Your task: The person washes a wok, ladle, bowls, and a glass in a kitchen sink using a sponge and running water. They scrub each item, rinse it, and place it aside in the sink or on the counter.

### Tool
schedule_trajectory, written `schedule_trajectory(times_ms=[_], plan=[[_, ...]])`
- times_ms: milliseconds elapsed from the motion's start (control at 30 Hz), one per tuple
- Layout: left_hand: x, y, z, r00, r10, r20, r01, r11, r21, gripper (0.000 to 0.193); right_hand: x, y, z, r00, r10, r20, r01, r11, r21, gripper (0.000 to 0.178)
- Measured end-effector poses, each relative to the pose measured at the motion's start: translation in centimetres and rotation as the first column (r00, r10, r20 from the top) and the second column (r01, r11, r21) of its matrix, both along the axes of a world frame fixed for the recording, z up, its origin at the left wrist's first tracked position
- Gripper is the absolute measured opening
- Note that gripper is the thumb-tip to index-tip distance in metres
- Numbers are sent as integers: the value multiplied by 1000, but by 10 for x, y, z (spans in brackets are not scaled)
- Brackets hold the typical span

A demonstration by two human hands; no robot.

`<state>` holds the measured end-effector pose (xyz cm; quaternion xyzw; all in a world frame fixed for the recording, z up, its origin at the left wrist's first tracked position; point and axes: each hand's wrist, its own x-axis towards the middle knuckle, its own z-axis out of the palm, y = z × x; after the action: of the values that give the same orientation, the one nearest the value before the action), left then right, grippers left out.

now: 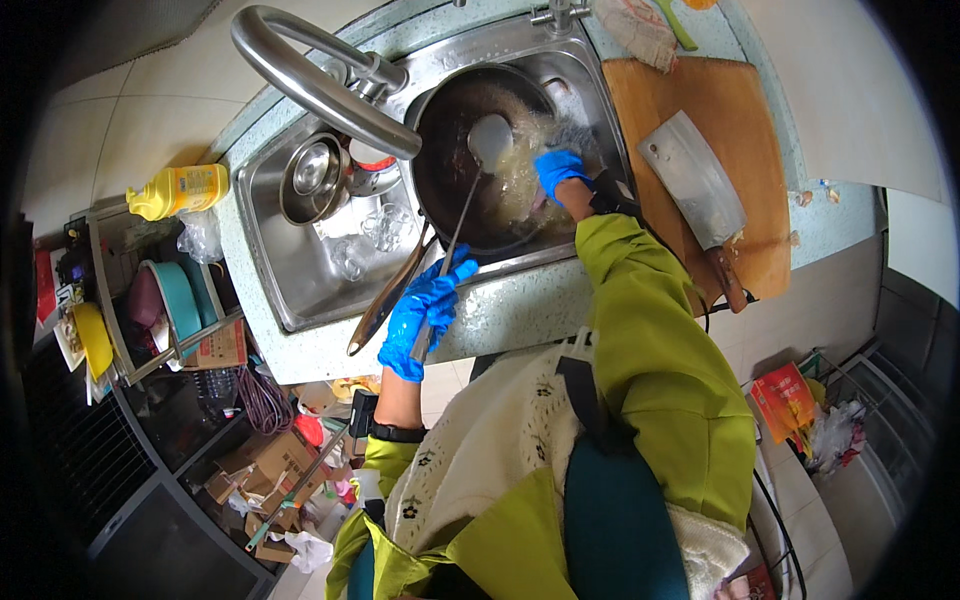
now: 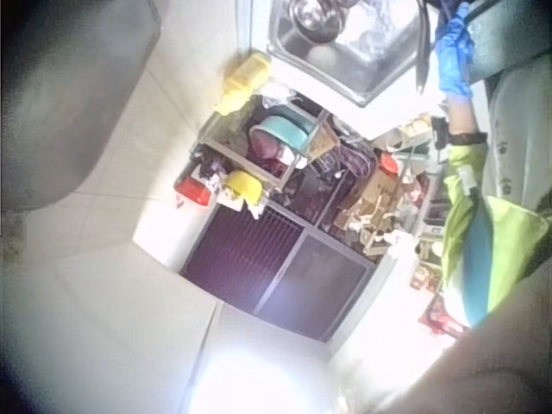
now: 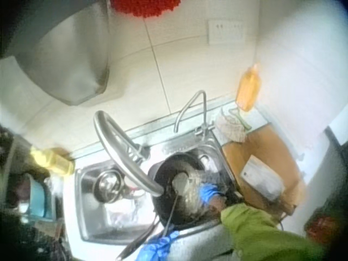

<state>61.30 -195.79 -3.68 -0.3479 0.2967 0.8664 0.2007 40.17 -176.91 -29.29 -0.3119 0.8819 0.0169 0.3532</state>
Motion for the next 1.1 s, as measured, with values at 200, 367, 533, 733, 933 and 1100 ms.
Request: schedule_trajectory(times_ms=[200, 367, 533, 733, 933, 1100], plan=[[-4, 4, -35, 940, 337, 58, -335, 871, 360, 41, 26, 4, 50, 991, 10, 131, 18, 978, -208, 23], [-14, 8, -45, 954, 299, -17, -279, 909, 310, 39, 43, 5, 184, -843, 266, 468, 538, 452, 712, 14], [-23, 6, -29, 921, 169, -351, -63, 953, 296, 52, 125, -48, 241, 885, 67, 461, 459, 36, -888, 48], [-19, 8, -41, 929, 91, -358, -40, 988, 146, 55, 180, -104, 213, 948, -257, 190, 234, 151, -960, 31], [-22, 2, -67, 919, 276, -282, -96, 850, 518, 46, 130, -83, 159, 987, -160, 6, 51, 279, -959, 19], [-28, 16, -61, 934, 355, 43, -356, 913, 199, 43, 90, -52, 107, 974, -218, 59, 151, 436, -887, 19]])
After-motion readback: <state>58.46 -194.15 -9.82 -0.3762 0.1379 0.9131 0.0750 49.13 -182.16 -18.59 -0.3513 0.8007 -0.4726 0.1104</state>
